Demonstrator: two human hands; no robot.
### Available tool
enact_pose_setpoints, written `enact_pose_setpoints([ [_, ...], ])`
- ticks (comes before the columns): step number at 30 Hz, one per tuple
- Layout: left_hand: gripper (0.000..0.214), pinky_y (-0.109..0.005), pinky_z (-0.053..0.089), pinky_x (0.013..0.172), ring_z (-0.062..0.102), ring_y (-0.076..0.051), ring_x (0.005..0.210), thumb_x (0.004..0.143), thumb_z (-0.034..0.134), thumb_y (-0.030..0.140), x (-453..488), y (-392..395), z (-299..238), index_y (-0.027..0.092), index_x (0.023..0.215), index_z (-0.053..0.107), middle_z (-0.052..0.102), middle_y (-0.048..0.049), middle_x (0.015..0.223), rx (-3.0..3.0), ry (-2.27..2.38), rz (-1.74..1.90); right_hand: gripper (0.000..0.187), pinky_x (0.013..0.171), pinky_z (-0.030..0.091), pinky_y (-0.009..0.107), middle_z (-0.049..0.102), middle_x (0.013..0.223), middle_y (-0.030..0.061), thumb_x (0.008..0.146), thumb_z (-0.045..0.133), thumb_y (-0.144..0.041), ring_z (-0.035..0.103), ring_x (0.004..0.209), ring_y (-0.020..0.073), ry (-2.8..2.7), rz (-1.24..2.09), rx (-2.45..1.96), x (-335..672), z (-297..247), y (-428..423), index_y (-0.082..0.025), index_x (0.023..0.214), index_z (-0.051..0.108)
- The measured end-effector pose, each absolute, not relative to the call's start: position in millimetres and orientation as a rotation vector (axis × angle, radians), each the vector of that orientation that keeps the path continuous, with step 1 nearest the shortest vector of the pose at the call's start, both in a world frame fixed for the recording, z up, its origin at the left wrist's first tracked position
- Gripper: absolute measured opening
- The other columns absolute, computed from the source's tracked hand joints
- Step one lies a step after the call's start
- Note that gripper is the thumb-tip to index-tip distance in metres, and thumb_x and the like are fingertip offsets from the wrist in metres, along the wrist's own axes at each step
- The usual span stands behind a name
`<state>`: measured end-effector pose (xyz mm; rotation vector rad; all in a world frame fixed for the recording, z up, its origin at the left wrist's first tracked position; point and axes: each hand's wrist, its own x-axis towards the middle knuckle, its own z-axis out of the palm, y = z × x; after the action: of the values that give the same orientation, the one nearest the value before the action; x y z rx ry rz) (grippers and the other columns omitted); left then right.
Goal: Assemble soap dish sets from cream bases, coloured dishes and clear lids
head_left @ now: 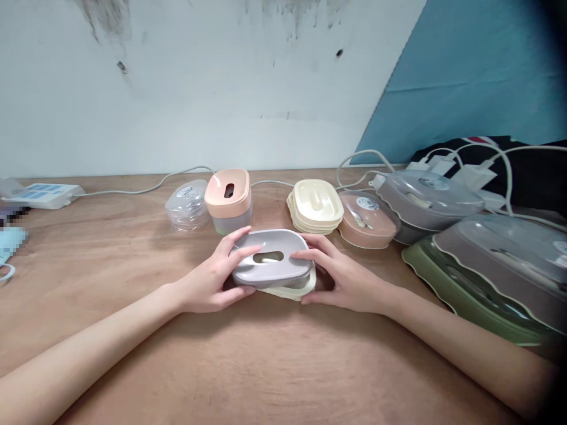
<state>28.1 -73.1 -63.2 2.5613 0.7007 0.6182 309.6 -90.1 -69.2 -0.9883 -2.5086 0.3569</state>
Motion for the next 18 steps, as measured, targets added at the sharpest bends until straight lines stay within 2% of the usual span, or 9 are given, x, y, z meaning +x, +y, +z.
enact_pose_setpoints([
  [2, 0.065, -0.051, 0.029, 0.108, 0.012, -0.033, 0.139, 0.084, 0.058, 0.022, 27.9, -70.8, -64.1, 0.023, 0.139, 0.024, 0.013, -0.0158, 0.149, 2.468, 0.762, 0.616, 0.057, 0.094, 0.047, 0.045, 0.038, 0.128, 0.0138, 0.074, 0.068, -0.046, 0.046, 0.119, 0.0298, -2.493, 0.312, -0.972, 310.6, -69.9, -89.6, -0.025, 0.122, 0.045],
  [5, 0.072, -0.049, 0.033, 0.107, 0.034, -0.03, 0.131, 0.078, 0.066, 0.026, 26.6, -66.7, -63.6, 0.026, 0.138, 0.025, 0.033, -0.0124, 0.142, 2.352, 0.786, 0.644, 0.052, 0.092, 0.048, 0.045, 0.041, 0.121, 0.0123, 0.074, 0.069, -0.044, 0.049, 0.115, 0.0295, -2.477, 0.273, -0.96, 312.1, -70.5, -89.8, -0.026, 0.118, 0.049],
  [7, 0.076, -0.046, 0.038, 0.104, 0.043, -0.029, 0.124, 0.074, 0.071, 0.026, 25.1, -64.6, -62.4, 0.027, 0.137, 0.028, 0.04, -0.0098, 0.137, 2.315, 0.778, 0.662, 0.053, 0.091, 0.049, 0.045, 0.042, 0.12, 0.0118, 0.075, 0.068, -0.042, 0.05, 0.113, 0.0291, -2.458, 0.293, -0.971, 312.4, -70.9, -90.0, -0.027, 0.12, 0.047],
  [10, 0.077, -0.045, 0.038, 0.103, 0.044, -0.029, 0.123, 0.072, 0.073, 0.027, 22.6, -62.6, -61.6, 0.028, 0.136, 0.032, 0.041, -0.0086, 0.137, 2.307, 0.749, 0.673, 0.057, 0.092, 0.049, 0.045, 0.043, 0.122, 0.0109, 0.078, 0.065, -0.039, 0.052, 0.113, 0.027, -2.393, 0.393, -0.992, 312.1, -72.0, -89.7, -0.028, 0.127, 0.037],
  [12, 0.076, -0.046, 0.037, 0.105, 0.041, -0.029, 0.125, 0.072, 0.074, 0.029, 21.7, -62.1, -62.1, 0.029, 0.136, 0.032, 0.039, -0.0089, 0.138, 2.318, 0.744, 0.669, 0.063, 0.096, 0.047, 0.045, 0.041, 0.128, 0.0106, 0.078, 0.064, -0.039, 0.05, 0.118, 0.0265, -2.353, 0.475, -1.003, 311.6, -73.0, -88.9, -0.03, 0.131, 0.031],
  [15, 0.076, -0.047, 0.035, 0.106, 0.038, -0.03, 0.128, 0.073, 0.073, 0.031, 22.0, -62.5, -63.2, 0.029, 0.137, 0.032, 0.037, -0.0097, 0.139, 2.343, 0.77, 0.647, 0.083, 0.102, 0.041, 0.047, 0.034, 0.141, 0.0112, 0.073, 0.069, -0.041, 0.041, 0.128, 0.0287, -2.312, 0.58, -1.093, 310.6, -74.0, -87.8, -0.03, 0.139, 0.021],
  [18, 0.075, -0.047, 0.034, 0.106, 0.037, -0.03, 0.129, 0.074, 0.072, 0.031, 22.8, -63.2, -63.6, 0.029, 0.137, 0.032, 0.037, -0.0101, 0.139, 2.357, 0.768, 0.626, 0.098, 0.104, 0.037, 0.051, 0.035, 0.145, 0.0127, 0.07, 0.071, -0.041, 0.04, 0.13, 0.0302, -2.289, 0.691, -1.199, 309.5, -73.2, -88.6, -0.029, 0.144, 0.008],
])
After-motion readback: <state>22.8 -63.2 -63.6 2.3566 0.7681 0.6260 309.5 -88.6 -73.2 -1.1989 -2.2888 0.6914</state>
